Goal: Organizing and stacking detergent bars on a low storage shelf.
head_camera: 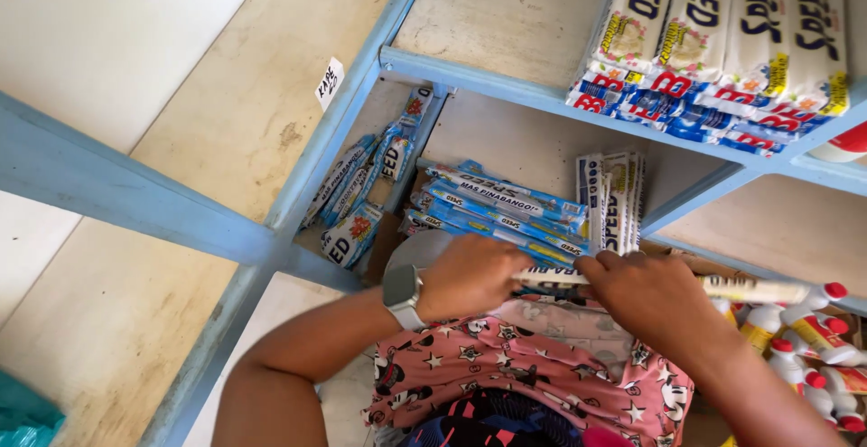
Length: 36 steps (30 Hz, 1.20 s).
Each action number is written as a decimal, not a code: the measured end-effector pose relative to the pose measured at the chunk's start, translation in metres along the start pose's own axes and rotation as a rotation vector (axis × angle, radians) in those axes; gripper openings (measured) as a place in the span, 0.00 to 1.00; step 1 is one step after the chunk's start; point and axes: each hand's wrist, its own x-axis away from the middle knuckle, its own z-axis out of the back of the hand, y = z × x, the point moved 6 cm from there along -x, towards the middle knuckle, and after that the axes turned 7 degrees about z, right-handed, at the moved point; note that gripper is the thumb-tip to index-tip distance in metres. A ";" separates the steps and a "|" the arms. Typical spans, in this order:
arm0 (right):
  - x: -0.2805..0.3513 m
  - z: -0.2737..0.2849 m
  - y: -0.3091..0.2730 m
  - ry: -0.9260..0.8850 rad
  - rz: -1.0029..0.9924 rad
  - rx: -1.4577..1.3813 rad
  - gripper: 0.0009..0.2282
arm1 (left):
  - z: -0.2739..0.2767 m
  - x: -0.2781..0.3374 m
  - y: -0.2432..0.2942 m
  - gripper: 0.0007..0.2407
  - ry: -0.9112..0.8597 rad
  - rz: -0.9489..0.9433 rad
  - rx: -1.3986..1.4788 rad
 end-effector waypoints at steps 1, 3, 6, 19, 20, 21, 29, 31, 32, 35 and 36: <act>-0.003 -0.002 -0.003 -0.173 0.034 0.113 0.13 | -0.015 0.001 -0.001 0.09 -0.021 0.069 0.018; -0.005 -0.002 -0.004 -0.339 0.057 0.232 0.11 | -0.043 0.005 -0.002 0.09 -0.041 0.123 0.031; -0.005 0.000 -0.013 -0.351 0.216 0.409 0.10 | -0.067 0.007 -0.004 0.11 0.095 0.078 0.277; 0.096 0.028 0.007 0.954 0.158 0.055 0.15 | -0.039 -0.073 0.034 0.23 -0.124 0.173 1.459; 0.099 0.030 0.013 0.952 0.109 0.071 0.14 | -0.035 -0.089 0.041 0.23 -0.118 0.125 1.488; 0.097 0.041 0.017 0.956 0.109 0.077 0.14 | -0.039 -0.104 0.045 0.23 -0.119 0.118 1.485; 0.092 0.098 0.041 0.997 0.056 0.288 0.11 | -0.056 -0.189 0.065 0.39 -0.084 0.092 1.712; 0.096 0.095 0.051 0.981 0.037 0.316 0.10 | -0.061 -0.197 0.064 0.39 -0.069 0.126 1.699; 0.098 0.093 0.056 0.960 0.020 0.344 0.09 | -0.064 -0.201 0.063 0.39 -0.053 0.161 1.690; 0.101 0.091 0.070 0.919 0.015 0.370 0.09 | -0.064 -0.211 0.066 0.29 -0.062 0.106 1.694; 0.101 0.093 0.073 0.920 0.014 0.369 0.09 | -0.062 -0.214 0.068 0.29 -0.062 0.107 1.693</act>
